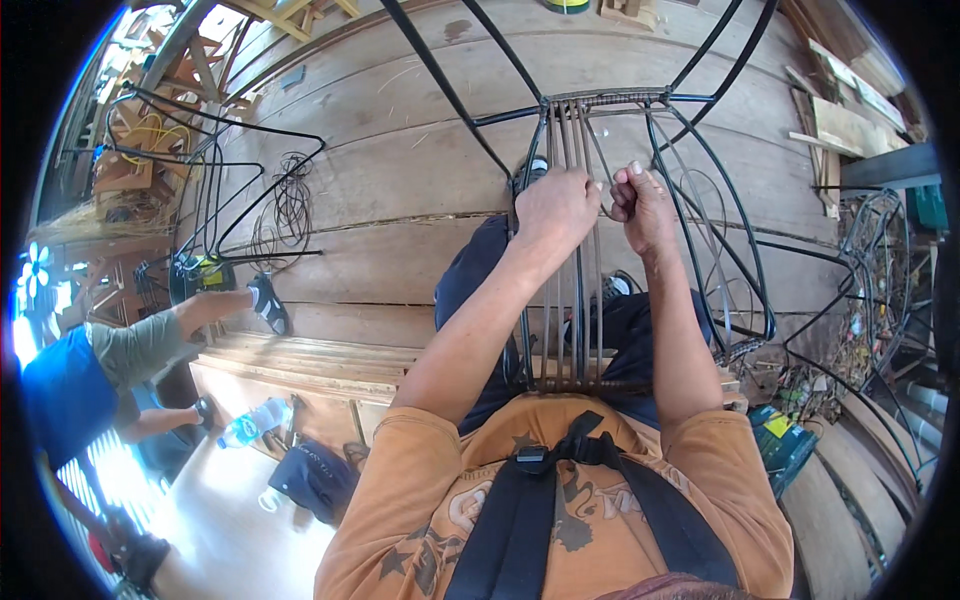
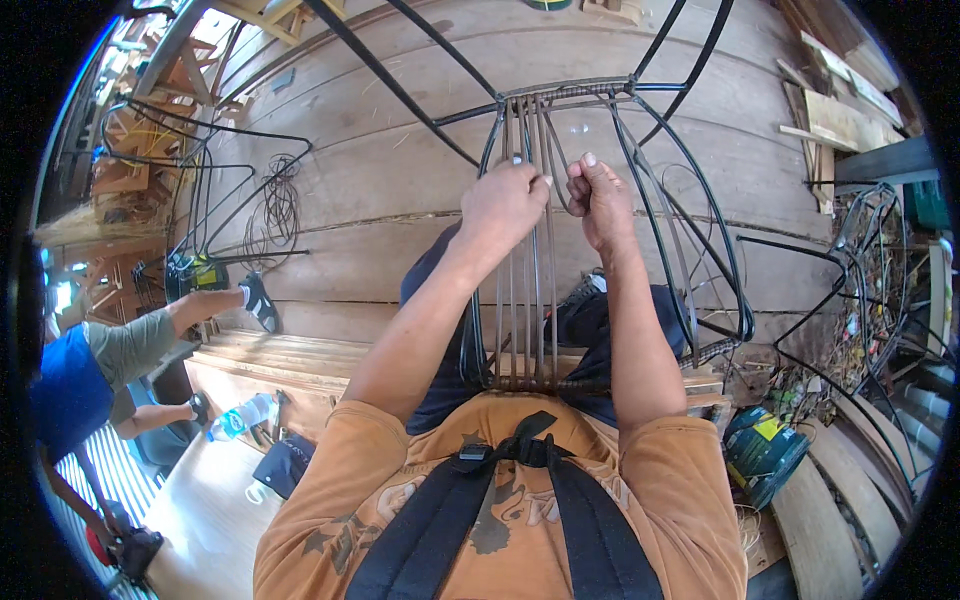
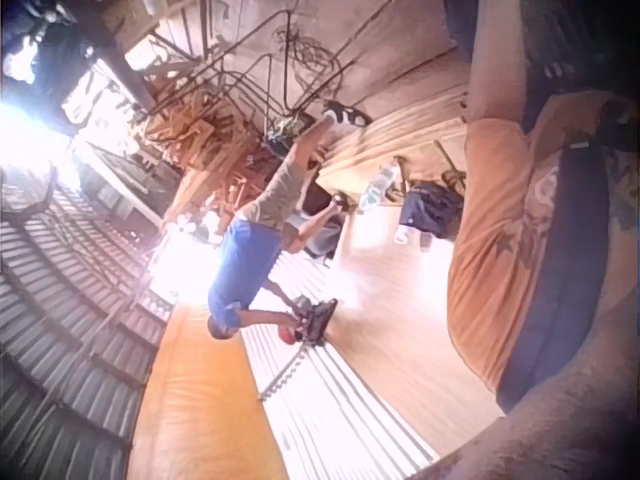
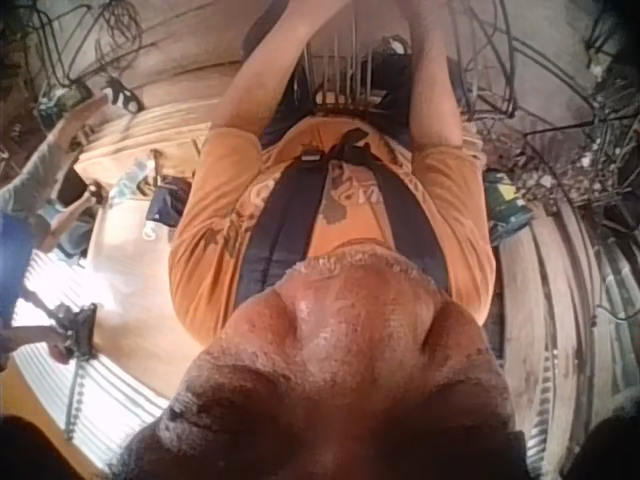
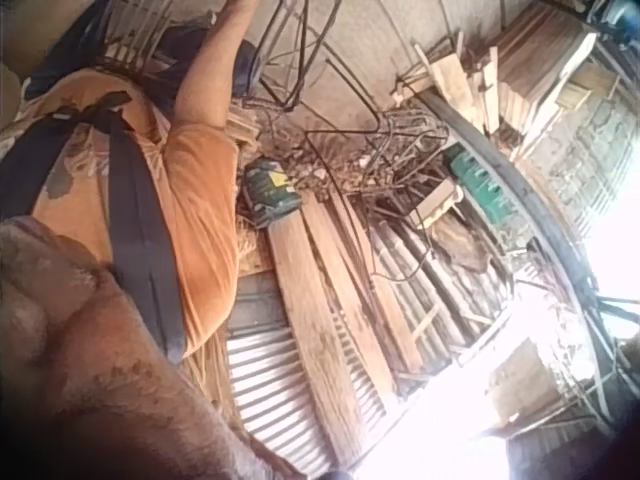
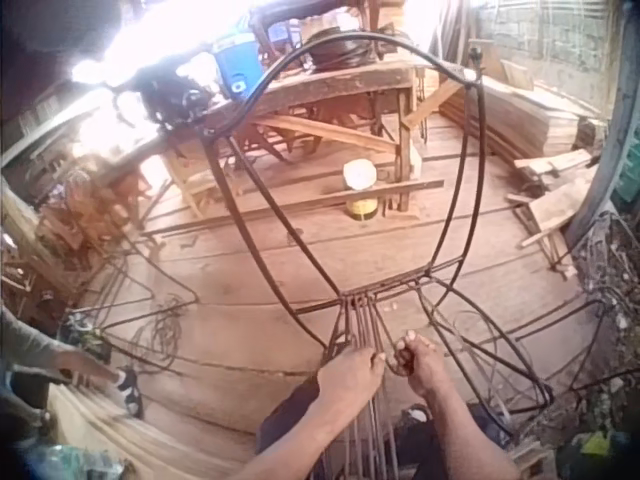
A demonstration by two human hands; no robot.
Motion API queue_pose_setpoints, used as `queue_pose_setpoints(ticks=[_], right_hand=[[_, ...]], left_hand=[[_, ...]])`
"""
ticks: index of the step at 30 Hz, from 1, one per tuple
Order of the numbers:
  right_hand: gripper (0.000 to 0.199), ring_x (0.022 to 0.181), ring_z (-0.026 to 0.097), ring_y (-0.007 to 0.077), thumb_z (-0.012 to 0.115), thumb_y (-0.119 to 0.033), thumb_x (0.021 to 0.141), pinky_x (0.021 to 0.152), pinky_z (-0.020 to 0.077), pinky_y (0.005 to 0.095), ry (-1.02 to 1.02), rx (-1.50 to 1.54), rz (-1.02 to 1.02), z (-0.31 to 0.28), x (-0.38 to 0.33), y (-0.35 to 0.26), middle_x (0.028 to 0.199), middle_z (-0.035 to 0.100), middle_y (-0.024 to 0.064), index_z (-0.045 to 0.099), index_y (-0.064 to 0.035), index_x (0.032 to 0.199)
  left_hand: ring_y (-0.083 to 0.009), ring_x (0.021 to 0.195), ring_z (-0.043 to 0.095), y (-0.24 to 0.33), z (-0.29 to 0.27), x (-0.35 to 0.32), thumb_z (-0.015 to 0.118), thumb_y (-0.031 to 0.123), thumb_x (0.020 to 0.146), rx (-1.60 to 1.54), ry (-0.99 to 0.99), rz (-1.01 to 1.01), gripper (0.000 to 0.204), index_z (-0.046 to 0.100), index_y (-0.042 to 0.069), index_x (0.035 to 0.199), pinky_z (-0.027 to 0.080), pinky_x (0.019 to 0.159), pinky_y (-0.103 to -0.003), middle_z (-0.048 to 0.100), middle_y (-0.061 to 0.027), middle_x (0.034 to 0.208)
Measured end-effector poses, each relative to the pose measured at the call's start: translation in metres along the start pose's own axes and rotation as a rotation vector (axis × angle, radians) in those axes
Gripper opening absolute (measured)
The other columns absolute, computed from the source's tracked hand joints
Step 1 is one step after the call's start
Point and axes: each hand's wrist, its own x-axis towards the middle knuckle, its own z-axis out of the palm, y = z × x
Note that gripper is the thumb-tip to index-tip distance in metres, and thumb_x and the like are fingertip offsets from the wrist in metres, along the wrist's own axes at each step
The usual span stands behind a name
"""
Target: Weaving material onto a metal chair frame.
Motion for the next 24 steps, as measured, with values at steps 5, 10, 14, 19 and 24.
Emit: queue_pose_setpoints(ticks=[5, 10, 14, 19, 24], right_hand=[[0.027, 0.054, 0.035, 0.0074, 0.055, -0.034, 0.086, 0.044, 0.0258, 0.0208, 0.004, 0.043, -0.003, -0.002, -0.002, 0.000, 0.059, 0.038, -0.0050, 0.054, -0.0087, 0.076], [0.027, 0.054, 0.036, 0.0077, 0.054, -0.033, 0.087, 0.044, 0.0252, 0.0213, -0.007, 0.070, 0.016, -0.006, -0.003, 0.001, 0.059, 0.037, -0.0048, 0.053, -0.0078, 0.077], [0.028, 0.055, 0.037, 0.0085, 0.054, -0.033, 0.087, 0.044, 0.0267, 0.0218, -0.002, 0.060, 0.018, -0.007, -0.003, 0.000, 0.059, 0.037, -0.0043, 0.053, -0.0076, 0.076], [0.028, 0.056, 0.038, 0.0094, 0.053, -0.034, 0.087, 0.045, 0.0283, 0.0221, -0.013, 0.053, 0.011, -0.010, -0.002, -0.001, 0.059, 0.037, -0.0039, 0.053, -0.0077, 0.077], [0.028, 0.056, 0.038, 0.0092, 0.053, -0.033, 0.087, 0.045, 0.0278, 0.0225, -0.021, 0.022, -0.016, -0.006, -0.003, -0.001, 0.059, 0.037, -0.0038, 0.053, -0.0078, 0.076]], left_hand=[[-0.0353, 0.087, 0.058, 0.007, 0.008, -0.012, 0.050, 0.030, 0.082, -0.042, -0.108, -0.144, 0.029, 0.063, 0.004, 0.085, 0.045, 0.074, -0.045, 0.062, -0.0194, 0.088], [-0.0279, 0.070, 0.061, -0.009, 0.035, -0.017, 0.053, 0.028, 0.082, -0.170, -0.004, -0.061, 0.028, 0.062, 0.002, 0.085, 0.047, 0.060, -0.038, 0.063, -0.0148, 0.076], [-0.0080, 0.049, 0.044, -0.013, 0.026, -0.027, 0.054, 0.026, 0.083, -0.916, -0.327, -0.406, 0.023, 0.058, 0.003, 0.084, 0.034, 0.041, -0.023, 0.050, 0.0002, 0.061], [-0.0048, 0.048, 0.041, -0.009, 0.016, -0.043, 0.053, 0.024, 0.084, -0.800, -0.250, -0.273, 0.021, 0.057, 0.004, 0.081, 0.033, 0.041, -0.020, 0.048, 0.0024, 0.062], [-0.0080, 0.056, 0.048, -0.023, 0.016, -0.058, 0.051, 0.024, 0.086, -0.572, -0.143, -0.115, 0.025, 0.059, 0.000, 0.088, 0.039, 0.050, -0.021, 0.052, 0.0002, 0.067]])
